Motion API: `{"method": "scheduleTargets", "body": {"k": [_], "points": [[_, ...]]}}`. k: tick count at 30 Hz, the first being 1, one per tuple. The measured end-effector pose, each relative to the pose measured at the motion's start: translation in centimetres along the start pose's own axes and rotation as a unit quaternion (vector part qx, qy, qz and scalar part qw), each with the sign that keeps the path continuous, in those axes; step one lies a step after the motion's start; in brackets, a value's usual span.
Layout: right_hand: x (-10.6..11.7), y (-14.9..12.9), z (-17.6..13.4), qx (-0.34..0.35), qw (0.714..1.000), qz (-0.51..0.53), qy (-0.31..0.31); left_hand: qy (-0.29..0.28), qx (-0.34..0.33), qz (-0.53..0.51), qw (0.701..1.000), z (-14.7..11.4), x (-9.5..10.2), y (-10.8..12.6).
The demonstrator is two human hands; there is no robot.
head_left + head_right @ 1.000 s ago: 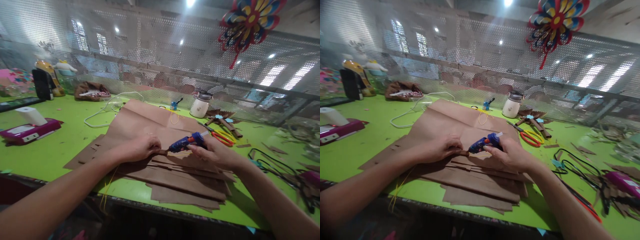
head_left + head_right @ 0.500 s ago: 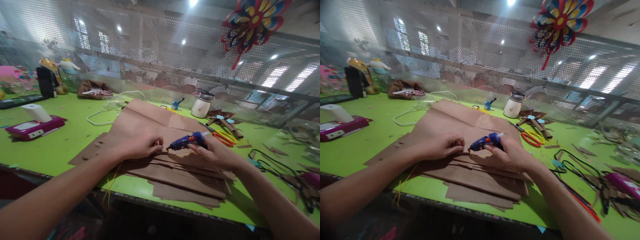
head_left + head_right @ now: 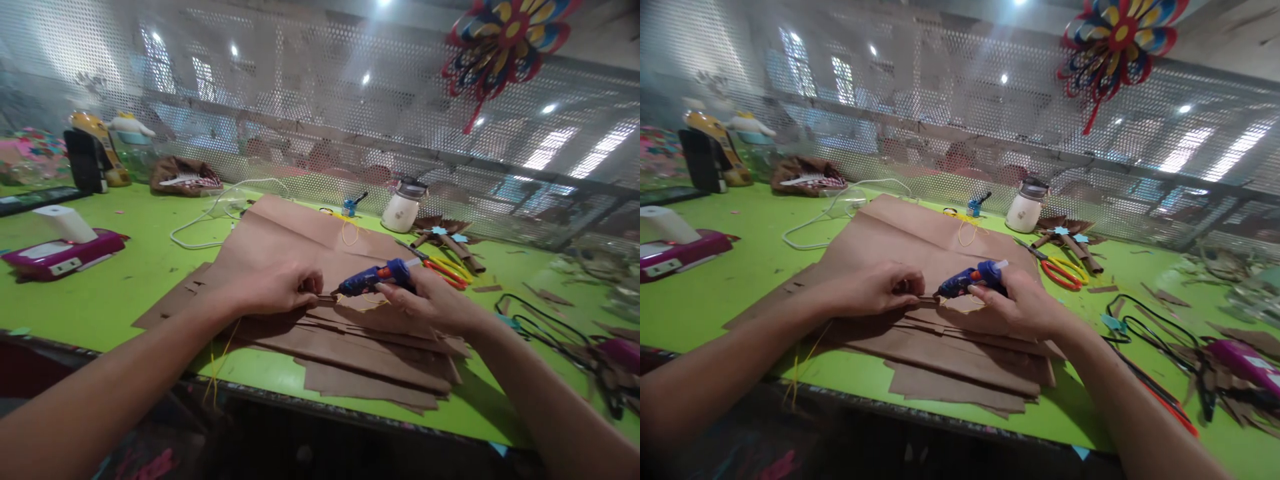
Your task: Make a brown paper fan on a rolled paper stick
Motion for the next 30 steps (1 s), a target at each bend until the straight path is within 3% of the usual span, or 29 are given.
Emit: {"method": "scheduleTargets", "body": {"k": [30], "points": [[0.43, 0.72, -0.09, 0.011, 0.998, 0.056, -0.03, 0.026, -0.037, 0.062, 0.997, -0.1, -0.55, 0.63]]}}
Point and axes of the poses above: each hand's wrist, its own z-axis towards the middle knuckle, its own x-axis out of the back of the hand, y = z × x, the point moved 5 cm from there along z, towards the middle knuckle, and after that the axes turned 15 degrees about -z, right-handed, at the moved point
